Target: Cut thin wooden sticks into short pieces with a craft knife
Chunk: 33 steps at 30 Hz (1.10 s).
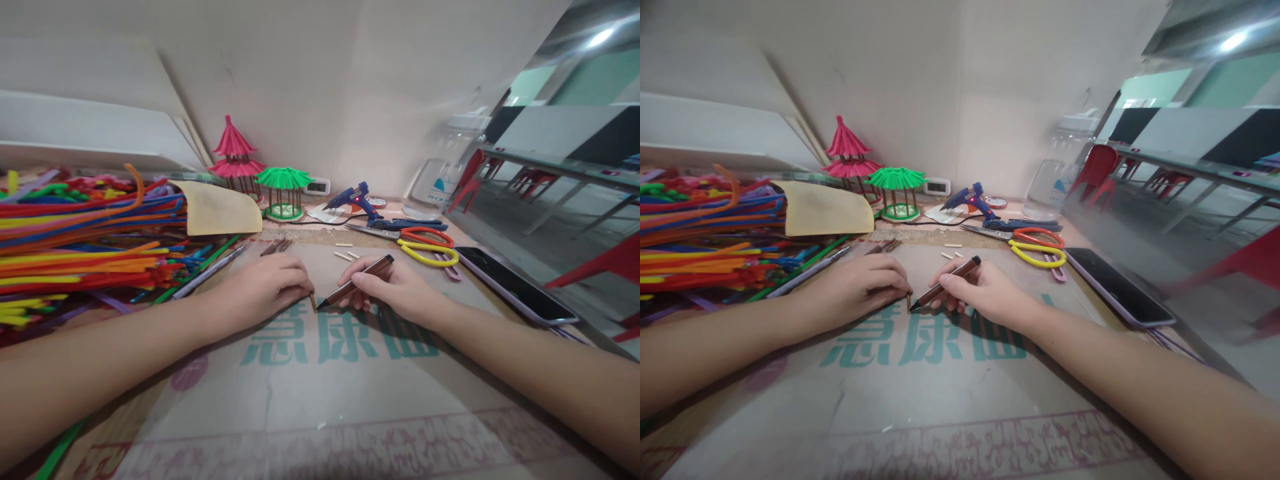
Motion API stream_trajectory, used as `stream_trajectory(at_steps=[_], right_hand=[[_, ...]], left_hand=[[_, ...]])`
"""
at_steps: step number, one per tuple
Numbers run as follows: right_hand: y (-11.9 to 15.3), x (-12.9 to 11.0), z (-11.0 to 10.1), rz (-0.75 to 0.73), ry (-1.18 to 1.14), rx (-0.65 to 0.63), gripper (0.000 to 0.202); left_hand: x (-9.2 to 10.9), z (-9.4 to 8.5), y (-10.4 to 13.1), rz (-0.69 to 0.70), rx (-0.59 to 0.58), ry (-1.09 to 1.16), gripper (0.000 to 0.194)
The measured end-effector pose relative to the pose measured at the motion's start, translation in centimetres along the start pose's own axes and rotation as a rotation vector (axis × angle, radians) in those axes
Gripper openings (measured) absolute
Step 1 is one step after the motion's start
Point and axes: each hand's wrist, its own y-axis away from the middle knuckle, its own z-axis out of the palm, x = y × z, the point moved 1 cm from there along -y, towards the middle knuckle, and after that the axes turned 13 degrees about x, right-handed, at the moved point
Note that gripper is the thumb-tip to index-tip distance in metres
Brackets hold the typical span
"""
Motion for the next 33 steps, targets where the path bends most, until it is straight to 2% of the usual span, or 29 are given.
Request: stream_trajectory(at_steps=[13, 18, 25, 33], right_hand=[[0.04, 0.12, -0.02, 0.005, -0.01, 0.015, 0.032], [0.06, -0.08, 0.06, 0.009, -0.004, -0.043, 0.032], [-0.01, -0.09, -0.02, -0.004, -0.017, 0.043, 0.031], [0.0, 0.05, 0.07, -0.005, -0.009, 0.024, 0.029]], left_hand=[[0.15, -0.11, -0.13, -0.009, 0.004, 0.003, 0.013], [-0.16, 0.12, -0.08, -0.035, -0.009, 0.033, 0.012], [-0.09, 0.05, -0.04, -0.039, -0.009, 0.036, 0.014], [-0.19, 0.19, 0.01, -0.042, -0.017, 0.028, 0.014]])
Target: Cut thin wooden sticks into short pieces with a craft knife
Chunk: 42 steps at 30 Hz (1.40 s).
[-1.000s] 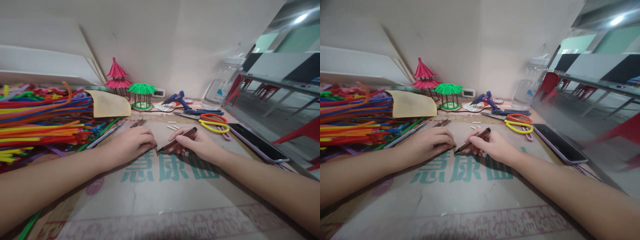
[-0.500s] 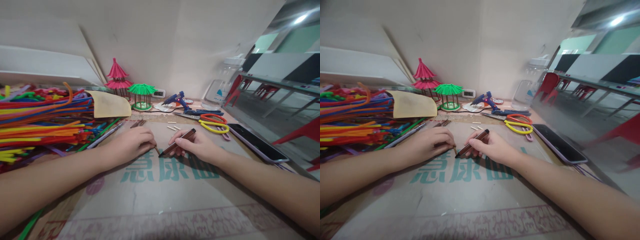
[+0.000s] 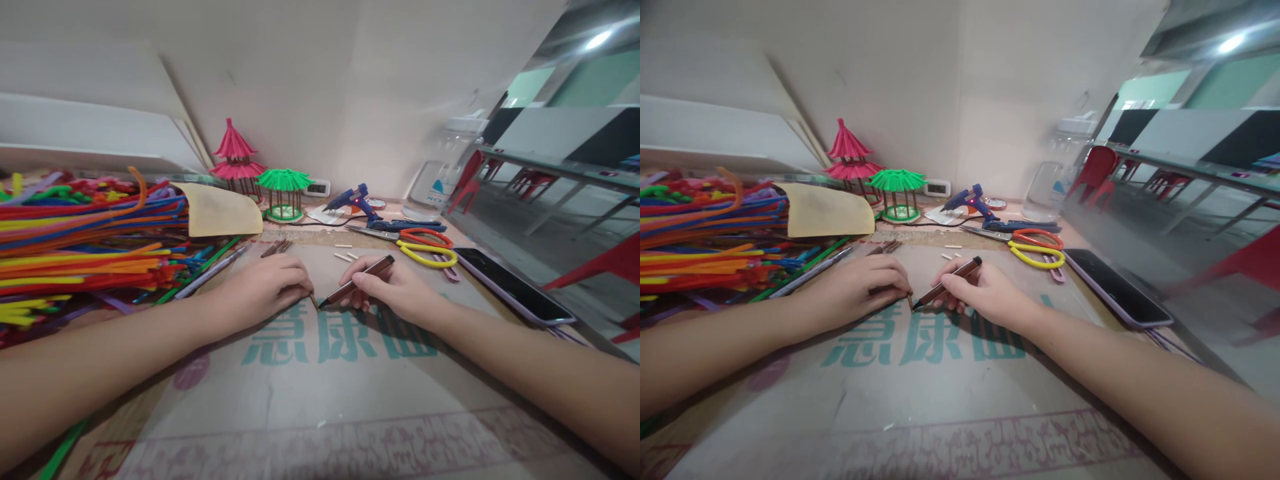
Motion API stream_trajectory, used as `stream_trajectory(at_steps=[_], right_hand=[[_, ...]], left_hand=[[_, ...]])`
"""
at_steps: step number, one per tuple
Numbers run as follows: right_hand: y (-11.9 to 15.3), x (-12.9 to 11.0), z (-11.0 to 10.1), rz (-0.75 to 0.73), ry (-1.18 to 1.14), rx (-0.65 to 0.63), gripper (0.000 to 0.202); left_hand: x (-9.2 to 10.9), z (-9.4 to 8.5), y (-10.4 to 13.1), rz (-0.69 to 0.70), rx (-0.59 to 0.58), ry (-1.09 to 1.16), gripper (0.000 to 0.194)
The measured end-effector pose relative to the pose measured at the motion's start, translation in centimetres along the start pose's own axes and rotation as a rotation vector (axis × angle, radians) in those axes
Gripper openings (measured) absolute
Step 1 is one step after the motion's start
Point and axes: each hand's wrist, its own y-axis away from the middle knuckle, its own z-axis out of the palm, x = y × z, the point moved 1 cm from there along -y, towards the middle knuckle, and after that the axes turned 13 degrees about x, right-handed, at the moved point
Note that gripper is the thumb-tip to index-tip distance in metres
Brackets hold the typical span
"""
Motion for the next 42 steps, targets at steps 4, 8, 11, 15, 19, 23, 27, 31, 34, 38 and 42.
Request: stream_trajectory(at_steps=[4, 8, 11, 15, 19, 23, 27, 31, 34, 38, 42], right_hand=[[0.0, 0.0, 0.0, 0.002, -0.002, 0.014, 0.028], [0.0, -0.1, 0.0, 0.012, -0.007, 0.025, 0.028], [0.1, -0.2, 0.1, 0.028, 0.01, 0.016, 0.028], [0.1, -0.2, 0.0, 0.021, 0.004, 0.038, 0.029], [0.1, -0.1, 0.0, 0.016, 0.008, 0.017, 0.03], [0.1, 0.0, 0.0, 0.013, 0.006, 0.022, 0.031], [0.0, 0.0, 0.0, 0.007, 0.005, 0.015, 0.03], [0.0, 0.0, 0.1, 0.018, -0.004, 0.017, 0.03], [0.0, -0.1, 0.1, 0.016, -0.017, 0.042, 0.03], [0.1, -0.2, 0.0, 0.032, 0.002, 0.074, 0.028], [0.1, -0.3, 0.1, 0.017, 0.004, 0.073, 0.027]], left_hand=[[0.0, 0.0, 0.0, -0.007, 0.003, -0.006, 0.014], [0.1, -0.1, 0.0, 0.005, 0.005, -0.004, 0.014], [0.1, -0.1, 0.0, 0.008, 0.009, -0.009, 0.014], [0.1, -0.1, -0.1, -0.003, 0.003, -0.001, 0.014], [0.2, -0.1, -0.1, 0.007, 0.005, -0.002, 0.015], [0.2, -0.1, -0.1, 0.016, 0.008, -0.005, 0.016], [0.2, -0.1, 0.0, 0.01, 0.003, -0.008, 0.018], [0.5, -0.3, -0.1, -0.026, -0.012, -0.052, 0.022], [0.9, -0.5, -0.3, -0.068, -0.015, -0.076, 0.024], [1.5, -0.7, -0.3, -0.11, -0.047, -0.078, 0.031], [2.0, -0.4, -0.1, -0.165, -0.065, -0.111, 0.04]])
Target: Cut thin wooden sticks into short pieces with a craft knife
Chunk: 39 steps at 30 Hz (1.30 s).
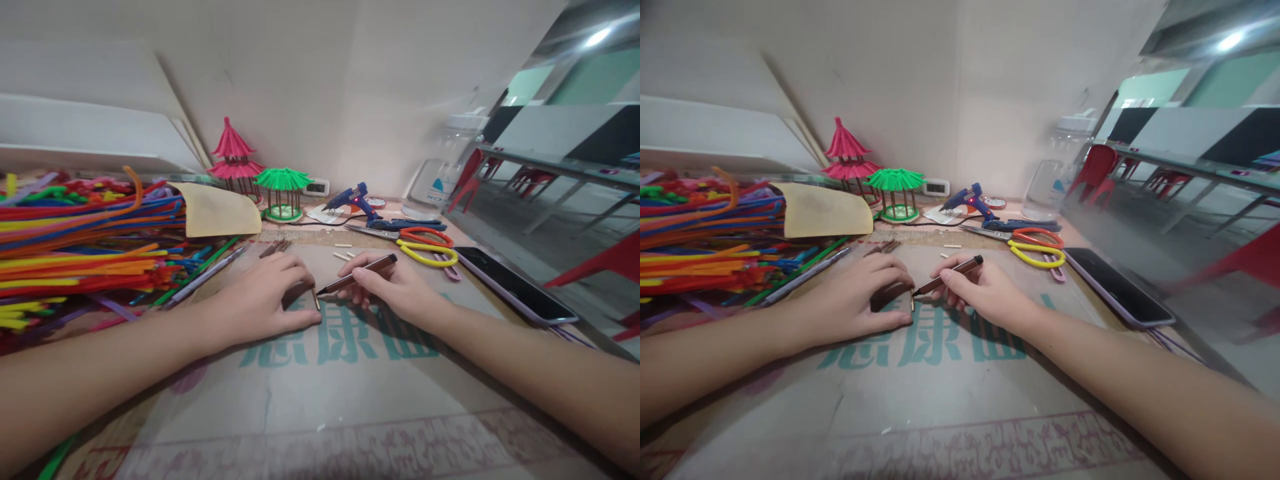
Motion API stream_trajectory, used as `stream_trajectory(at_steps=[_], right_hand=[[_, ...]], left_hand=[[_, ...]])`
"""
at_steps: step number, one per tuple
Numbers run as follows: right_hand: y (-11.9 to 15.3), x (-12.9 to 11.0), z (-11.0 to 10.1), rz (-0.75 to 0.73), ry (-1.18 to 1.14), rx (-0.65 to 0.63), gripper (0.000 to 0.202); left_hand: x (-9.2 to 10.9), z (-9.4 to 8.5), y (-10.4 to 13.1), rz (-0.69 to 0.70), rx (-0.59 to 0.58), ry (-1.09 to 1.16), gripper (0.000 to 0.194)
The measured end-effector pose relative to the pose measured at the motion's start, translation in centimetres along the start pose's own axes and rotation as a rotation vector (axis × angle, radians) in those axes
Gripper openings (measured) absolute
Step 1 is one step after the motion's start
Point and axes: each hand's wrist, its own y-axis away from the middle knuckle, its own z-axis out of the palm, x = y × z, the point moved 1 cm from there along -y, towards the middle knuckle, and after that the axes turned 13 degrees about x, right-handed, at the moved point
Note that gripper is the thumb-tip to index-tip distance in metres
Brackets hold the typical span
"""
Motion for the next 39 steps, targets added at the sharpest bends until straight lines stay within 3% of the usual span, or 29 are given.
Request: stream_trajectory(at_steps=[10, 18, 39], right_hand=[[-0.03, 0.22, -0.02, -0.025, -0.007, 0.006, 0.029], [0.18, 0.06, 0.23, -0.048, 0.056, -0.053, 0.027], [-0.02, -0.14, 0.17, 0.004, 0.024, -0.016, 0.02]], left_hand=[[0.24, 0.45, 0.15, -0.024, 0.024, 0.043, 0.023], [0.24, 0.44, 0.08, 0.0, 0.018, 0.026, 0.024], [-0.39, 0.37, 0.25, 0.131, 0.028, 0.146, 0.025]])
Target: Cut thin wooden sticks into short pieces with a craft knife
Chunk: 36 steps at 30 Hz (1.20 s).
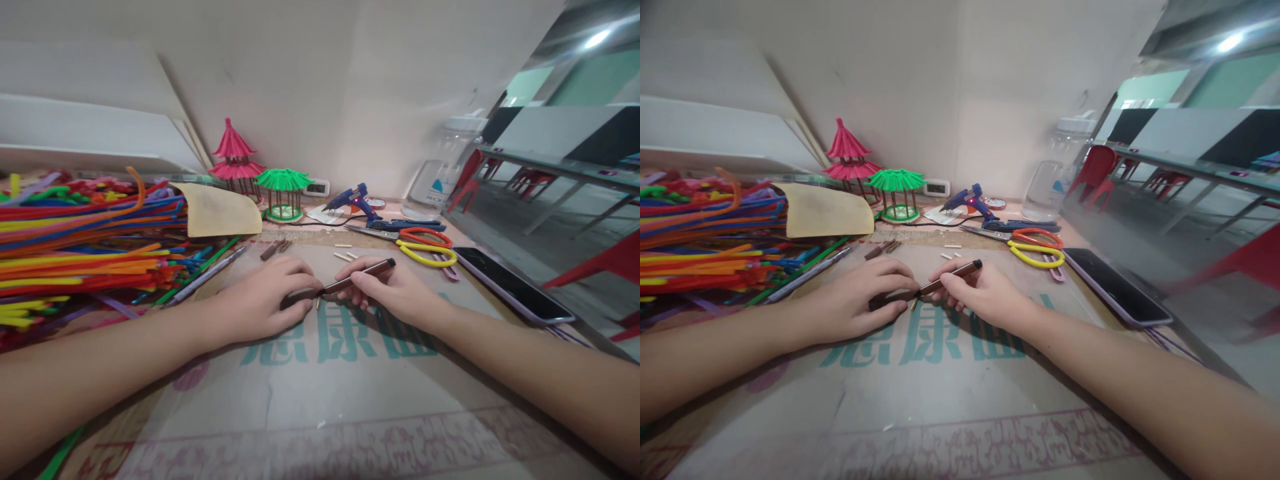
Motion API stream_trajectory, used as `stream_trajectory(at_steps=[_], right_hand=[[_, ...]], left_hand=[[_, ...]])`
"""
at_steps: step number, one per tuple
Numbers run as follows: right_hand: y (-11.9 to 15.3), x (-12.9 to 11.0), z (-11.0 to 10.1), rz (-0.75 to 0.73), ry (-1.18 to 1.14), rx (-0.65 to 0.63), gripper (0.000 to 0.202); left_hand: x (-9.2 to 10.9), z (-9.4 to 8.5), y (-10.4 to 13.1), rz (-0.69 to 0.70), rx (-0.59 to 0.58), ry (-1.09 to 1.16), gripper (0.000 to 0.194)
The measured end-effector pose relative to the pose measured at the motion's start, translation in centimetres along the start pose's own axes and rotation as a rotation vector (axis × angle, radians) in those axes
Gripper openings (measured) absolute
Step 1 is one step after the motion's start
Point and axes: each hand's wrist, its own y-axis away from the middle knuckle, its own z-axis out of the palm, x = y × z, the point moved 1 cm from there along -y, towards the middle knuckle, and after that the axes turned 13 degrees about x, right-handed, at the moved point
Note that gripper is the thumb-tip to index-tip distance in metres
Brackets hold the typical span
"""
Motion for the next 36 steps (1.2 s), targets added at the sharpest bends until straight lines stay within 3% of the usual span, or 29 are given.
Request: stream_trajectory(at_steps=[8, 14, 23, 30, 36], right_hand=[[0.14, 0.0, -0.01, -0.019, -0.034, 0.002, 0.021], [0.15, 0.04, -0.03, -0.015, -0.027, 0.004, 0.023], [-0.01, 0.27, -0.14, -0.04, -0.031, -0.003, 0.023], [0.01, 0.17, -0.07, -0.032, -0.045, -0.007, 0.023], [0.08, 0.42, 0.06, -0.003, -0.084, -0.004, 0.024]], left_hand=[[-0.24, 0.15, -0.07, 0.039, -0.03, 0.088, 0.029], [-0.3, 0.18, -0.14, -0.015, -0.002, 0.062, 0.019], [-0.26, 0.1, -0.35, -0.114, -0.014, 0.055, 0.02], [-0.65, 0.41, -0.19, -0.024, -0.001, 0.1, 0.014], [-0.71, 0.28, 0.0, -0.029, 0.026, 0.052, 0.015]])
